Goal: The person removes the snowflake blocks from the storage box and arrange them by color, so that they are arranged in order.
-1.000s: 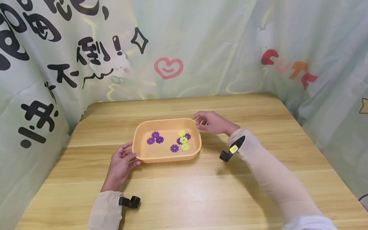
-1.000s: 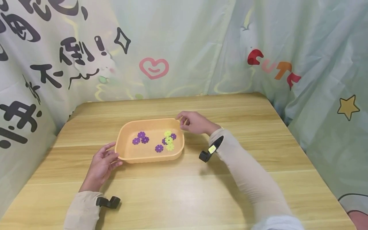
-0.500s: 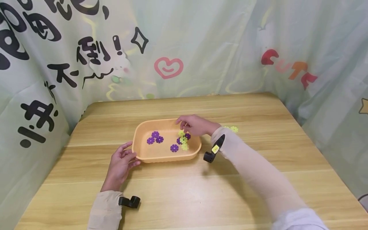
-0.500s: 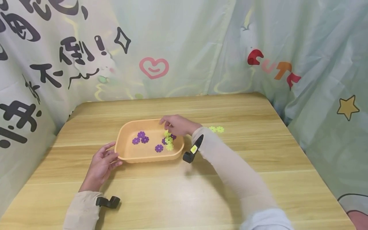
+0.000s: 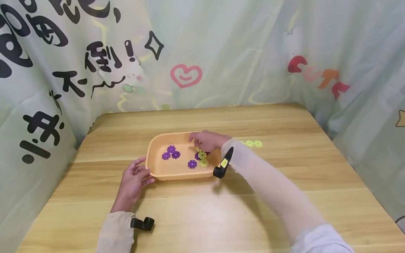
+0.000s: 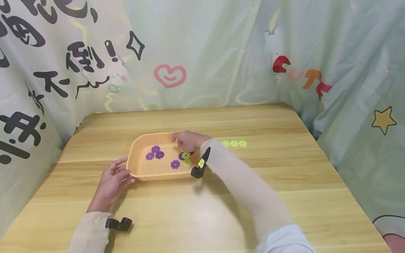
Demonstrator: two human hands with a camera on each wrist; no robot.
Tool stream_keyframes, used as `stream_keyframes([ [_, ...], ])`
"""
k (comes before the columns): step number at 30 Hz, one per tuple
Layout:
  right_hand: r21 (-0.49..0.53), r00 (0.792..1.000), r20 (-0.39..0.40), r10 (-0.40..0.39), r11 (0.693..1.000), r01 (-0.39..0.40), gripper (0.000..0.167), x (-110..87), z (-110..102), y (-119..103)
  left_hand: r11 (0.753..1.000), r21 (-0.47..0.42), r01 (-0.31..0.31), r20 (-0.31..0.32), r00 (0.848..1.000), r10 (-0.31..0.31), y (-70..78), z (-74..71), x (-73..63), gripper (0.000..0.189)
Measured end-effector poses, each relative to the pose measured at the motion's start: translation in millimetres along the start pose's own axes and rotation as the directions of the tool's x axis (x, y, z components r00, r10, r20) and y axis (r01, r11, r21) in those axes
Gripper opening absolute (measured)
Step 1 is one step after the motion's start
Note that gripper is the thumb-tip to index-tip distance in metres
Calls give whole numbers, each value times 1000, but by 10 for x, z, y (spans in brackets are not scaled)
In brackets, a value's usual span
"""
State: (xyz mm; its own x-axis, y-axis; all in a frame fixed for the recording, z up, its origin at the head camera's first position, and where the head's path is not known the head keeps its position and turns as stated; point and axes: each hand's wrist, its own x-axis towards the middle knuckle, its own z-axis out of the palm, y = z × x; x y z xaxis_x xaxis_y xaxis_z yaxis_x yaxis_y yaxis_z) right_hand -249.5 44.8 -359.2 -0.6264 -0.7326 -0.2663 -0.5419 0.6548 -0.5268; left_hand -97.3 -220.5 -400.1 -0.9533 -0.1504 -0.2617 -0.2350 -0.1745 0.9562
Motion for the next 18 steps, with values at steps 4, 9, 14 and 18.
stream_keyframes([
  [4,-4,999,33,37,999,-37,45,46,7,-14,1000,-9,1,-1,1000,-1,1,7,5,54],
  [9,-63,998,49,25,998,-22,39,119,24,-50,1000,-10,-1,1,1000,1,2,13,8,54],
  [14,-75,998,56,1,997,3,33,203,60,-128,1000,2,-1,-2,1000,1,-4,0,11,54],
  [18,76,997,80,-6,997,0,34,258,101,-176,1000,3,1,-6,1000,-1,-10,0,14,53],
])
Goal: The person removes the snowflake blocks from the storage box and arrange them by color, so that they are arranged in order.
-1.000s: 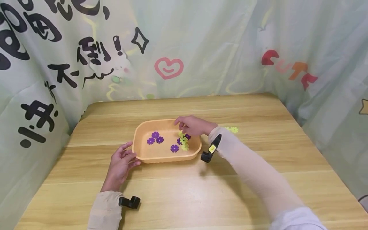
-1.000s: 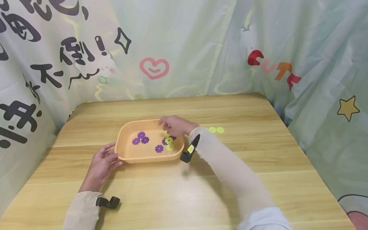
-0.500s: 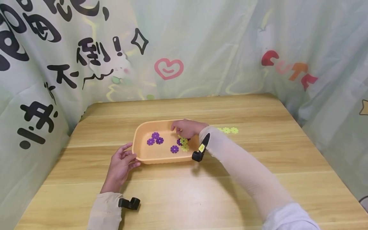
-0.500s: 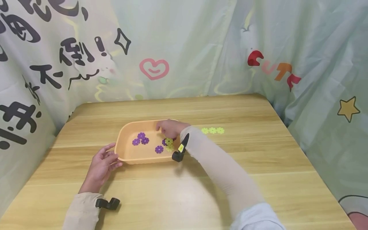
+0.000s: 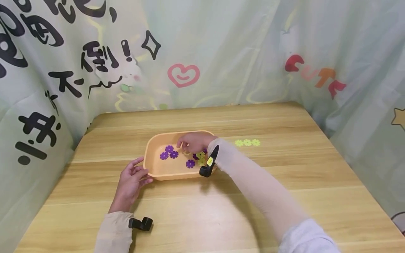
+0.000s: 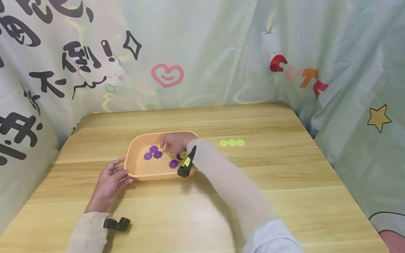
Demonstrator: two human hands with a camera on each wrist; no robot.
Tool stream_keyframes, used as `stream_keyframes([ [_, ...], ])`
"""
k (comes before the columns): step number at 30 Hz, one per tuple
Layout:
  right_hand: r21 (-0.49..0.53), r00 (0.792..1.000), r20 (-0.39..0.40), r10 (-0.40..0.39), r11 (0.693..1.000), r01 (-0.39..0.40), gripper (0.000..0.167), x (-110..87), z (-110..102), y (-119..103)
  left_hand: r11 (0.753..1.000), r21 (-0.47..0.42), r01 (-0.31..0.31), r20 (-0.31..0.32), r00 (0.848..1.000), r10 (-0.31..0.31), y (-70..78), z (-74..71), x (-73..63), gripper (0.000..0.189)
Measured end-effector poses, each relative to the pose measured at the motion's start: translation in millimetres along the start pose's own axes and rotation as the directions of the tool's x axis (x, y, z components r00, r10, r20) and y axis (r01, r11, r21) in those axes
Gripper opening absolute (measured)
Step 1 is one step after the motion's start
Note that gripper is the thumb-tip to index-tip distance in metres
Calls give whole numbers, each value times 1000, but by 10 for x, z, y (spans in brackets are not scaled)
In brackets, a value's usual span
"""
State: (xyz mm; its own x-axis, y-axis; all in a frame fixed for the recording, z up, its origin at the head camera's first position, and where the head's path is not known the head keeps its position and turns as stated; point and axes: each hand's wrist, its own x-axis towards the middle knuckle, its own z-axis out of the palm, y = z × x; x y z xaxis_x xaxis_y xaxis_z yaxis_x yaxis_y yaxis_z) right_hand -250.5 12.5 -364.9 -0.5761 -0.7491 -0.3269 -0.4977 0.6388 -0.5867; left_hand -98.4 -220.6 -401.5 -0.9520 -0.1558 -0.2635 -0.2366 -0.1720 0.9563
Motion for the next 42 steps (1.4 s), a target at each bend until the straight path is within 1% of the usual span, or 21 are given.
stream_keyframes([
  [2,107,1000,13,-12,994,11,38,28,21,-8,1000,-2,2,0,1000,-2,-1,1,1,53],
  [5,261,999,19,-42,965,36,44,67,41,12,1000,2,-1,2,1000,1,-1,9,2,54],
  [6,277,999,11,-53,960,48,45,79,42,24,1000,2,-1,4,1000,1,-1,12,3,54],
  [7,246,998,-4,-65,967,64,44,86,39,34,1000,2,-2,5,1000,2,0,14,5,54],
  [9,220,997,-22,-72,973,76,44,102,28,61,1000,1,-3,7,1000,3,4,19,5,54],
  [12,147,997,-36,-67,987,72,44,118,7,103,1000,-3,-3,8,1000,3,11,20,3,53],
  [16,134,1000,-8,-30,990,31,45,122,-15,145,1000,-6,0,11,1000,0,25,18,-5,53],
  [18,128,1000,10,-6,992,5,42,116,-23,157,1000,-10,2,10,1000,-2,31,17,-8,53],
  [22,39,999,28,38,998,-39,35,98,-27,168,1000,-19,11,3,1000,-11,34,25,-11,53],
  [24,-11,998,33,55,998,-54,35,88,-27,170,1000,-22,15,-1,1000,-15,32,29,-13,53],
  [29,-102,998,26,63,993,-60,38,81,-24,169,1000,-26,15,-3,1000,-15,32,28,-14,53],
  [35,-145,997,8,71,987,-69,32,97,-10,169,1000,-21,6,-5,1000,-6,29,23,-14,53],
  [38,-150,998,6,66,987,-65,30,101,-3,164,1000,-20,3,-10,1000,-3,23,24,-11,53],
  [42,-132,998,21,57,990,-54,30,94,10,164,1000,-14,1,-16,1000,-1,10,26,-1,52],
])
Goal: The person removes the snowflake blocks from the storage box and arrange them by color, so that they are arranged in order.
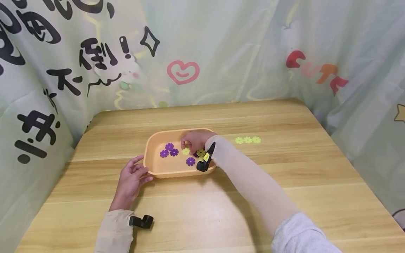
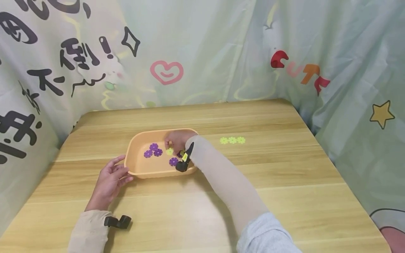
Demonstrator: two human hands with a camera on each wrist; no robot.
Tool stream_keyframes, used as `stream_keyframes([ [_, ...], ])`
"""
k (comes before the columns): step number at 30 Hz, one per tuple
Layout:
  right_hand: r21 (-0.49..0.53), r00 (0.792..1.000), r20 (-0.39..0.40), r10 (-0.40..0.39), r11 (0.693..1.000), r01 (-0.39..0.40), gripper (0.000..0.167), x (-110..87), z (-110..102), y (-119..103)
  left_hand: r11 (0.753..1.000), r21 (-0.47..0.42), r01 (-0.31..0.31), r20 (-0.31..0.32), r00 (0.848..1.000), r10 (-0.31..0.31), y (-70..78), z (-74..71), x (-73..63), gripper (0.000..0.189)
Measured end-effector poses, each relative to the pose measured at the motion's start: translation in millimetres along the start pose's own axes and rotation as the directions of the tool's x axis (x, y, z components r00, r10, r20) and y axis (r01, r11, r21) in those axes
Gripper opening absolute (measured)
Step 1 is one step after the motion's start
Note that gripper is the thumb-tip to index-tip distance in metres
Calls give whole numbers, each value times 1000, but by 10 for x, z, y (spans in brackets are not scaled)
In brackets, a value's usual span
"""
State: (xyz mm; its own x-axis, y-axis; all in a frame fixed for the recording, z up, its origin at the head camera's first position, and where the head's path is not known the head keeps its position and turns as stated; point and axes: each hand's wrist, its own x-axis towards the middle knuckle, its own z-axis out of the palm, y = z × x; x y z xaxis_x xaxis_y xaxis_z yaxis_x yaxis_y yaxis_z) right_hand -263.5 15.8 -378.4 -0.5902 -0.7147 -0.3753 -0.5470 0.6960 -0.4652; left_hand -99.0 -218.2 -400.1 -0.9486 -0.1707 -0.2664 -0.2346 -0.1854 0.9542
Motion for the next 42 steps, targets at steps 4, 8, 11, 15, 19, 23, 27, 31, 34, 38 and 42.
stream_keyframes([
  [4,12,1000,14,0,1000,0,31,-17,12,2,1000,10,-10,5,1000,10,-3,3,7,52],
  [8,28,1000,20,-11,1000,11,32,-33,27,-10,1000,13,-17,4,1000,17,-2,8,8,53],
  [11,34,999,27,-23,999,22,34,-45,33,-24,1000,14,-16,-1,1000,16,-5,11,8,52],
  [15,35,999,32,-30,999,29,35,-60,35,-34,1000,14,-13,3,1000,13,-9,7,4,52],
  [19,42,999,25,-35,999,34,34,-71,46,-24,1000,12,-8,5,1000,8,-18,3,1,53],
  [23,23,1000,5,-24,999,24,34,-90,53,-4,1000,14,-3,1,1000,3,-26,6,4,53],
  [27,-2,1000,-21,-14,1000,14,33,-112,46,10,1000,17,-4,1,1000,4,-20,10,2,53],
  [31,-10,999,-37,-16,1000,16,32,-133,34,14,1000,23,-4,-1,1000,4,-15,8,0,53],
  [34,-1,999,-49,-13,1000,13,30,-154,18,10,1000,25,-8,-1,1000,8,-13,6,0,53],
  [38,79,998,-64,-11,997,16,28,-186,-20,16,1000,28,-12,1,1000,12,-8,1,1,53],
  [42,140,996,-85,-42,989,54,33,-230,-80,27,999,32,-7,-2,1000,7,-4,-4,-6,53],
])
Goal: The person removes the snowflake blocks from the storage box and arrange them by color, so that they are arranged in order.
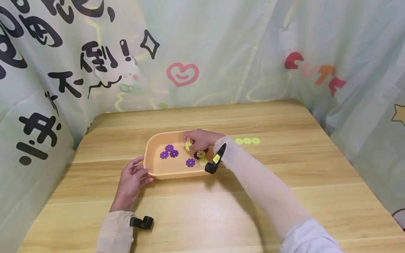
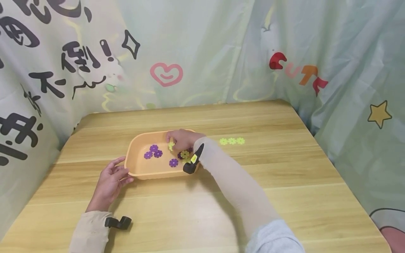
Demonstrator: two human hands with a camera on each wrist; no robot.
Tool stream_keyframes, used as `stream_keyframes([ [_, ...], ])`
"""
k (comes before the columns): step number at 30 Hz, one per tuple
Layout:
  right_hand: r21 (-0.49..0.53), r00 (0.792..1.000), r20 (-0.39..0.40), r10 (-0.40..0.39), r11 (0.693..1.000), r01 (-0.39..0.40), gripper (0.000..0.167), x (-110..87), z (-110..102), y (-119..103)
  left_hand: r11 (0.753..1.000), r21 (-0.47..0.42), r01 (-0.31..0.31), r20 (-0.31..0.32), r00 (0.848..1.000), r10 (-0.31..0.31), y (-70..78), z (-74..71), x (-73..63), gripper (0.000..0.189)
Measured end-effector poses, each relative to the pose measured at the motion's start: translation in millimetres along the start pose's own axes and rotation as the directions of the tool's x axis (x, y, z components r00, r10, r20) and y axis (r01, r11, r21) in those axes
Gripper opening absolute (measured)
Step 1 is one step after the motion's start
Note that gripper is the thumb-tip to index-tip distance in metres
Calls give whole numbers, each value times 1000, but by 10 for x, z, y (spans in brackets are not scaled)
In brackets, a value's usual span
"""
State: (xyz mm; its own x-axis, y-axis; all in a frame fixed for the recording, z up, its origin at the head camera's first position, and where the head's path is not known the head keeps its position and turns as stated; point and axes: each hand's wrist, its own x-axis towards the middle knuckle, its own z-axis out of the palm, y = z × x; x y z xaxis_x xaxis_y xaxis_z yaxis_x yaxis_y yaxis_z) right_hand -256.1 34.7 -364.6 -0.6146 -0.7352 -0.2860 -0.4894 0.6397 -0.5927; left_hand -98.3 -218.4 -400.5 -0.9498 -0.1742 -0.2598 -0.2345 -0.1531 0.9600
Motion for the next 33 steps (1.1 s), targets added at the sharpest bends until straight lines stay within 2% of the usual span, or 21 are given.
stream_keyframes([
  [5,-37,997,-53,-56,998,54,36,-76,-97,20,1000,-2,2,3,1000,-2,8,7,1,52],
  [15,-56,985,-138,-106,994,99,35,-278,-236,100,1000,-2,-11,10,1000,11,1,4,-2,53],
  [24,-22,980,-178,-88,996,86,37,-438,-334,215,1000,-6,-6,5,1000,6,-8,1,-8,53],
  [33,56,974,-220,-52,996,66,38,-663,-398,353,1000,-10,-7,11,1000,7,-3,1,-4,53],
])
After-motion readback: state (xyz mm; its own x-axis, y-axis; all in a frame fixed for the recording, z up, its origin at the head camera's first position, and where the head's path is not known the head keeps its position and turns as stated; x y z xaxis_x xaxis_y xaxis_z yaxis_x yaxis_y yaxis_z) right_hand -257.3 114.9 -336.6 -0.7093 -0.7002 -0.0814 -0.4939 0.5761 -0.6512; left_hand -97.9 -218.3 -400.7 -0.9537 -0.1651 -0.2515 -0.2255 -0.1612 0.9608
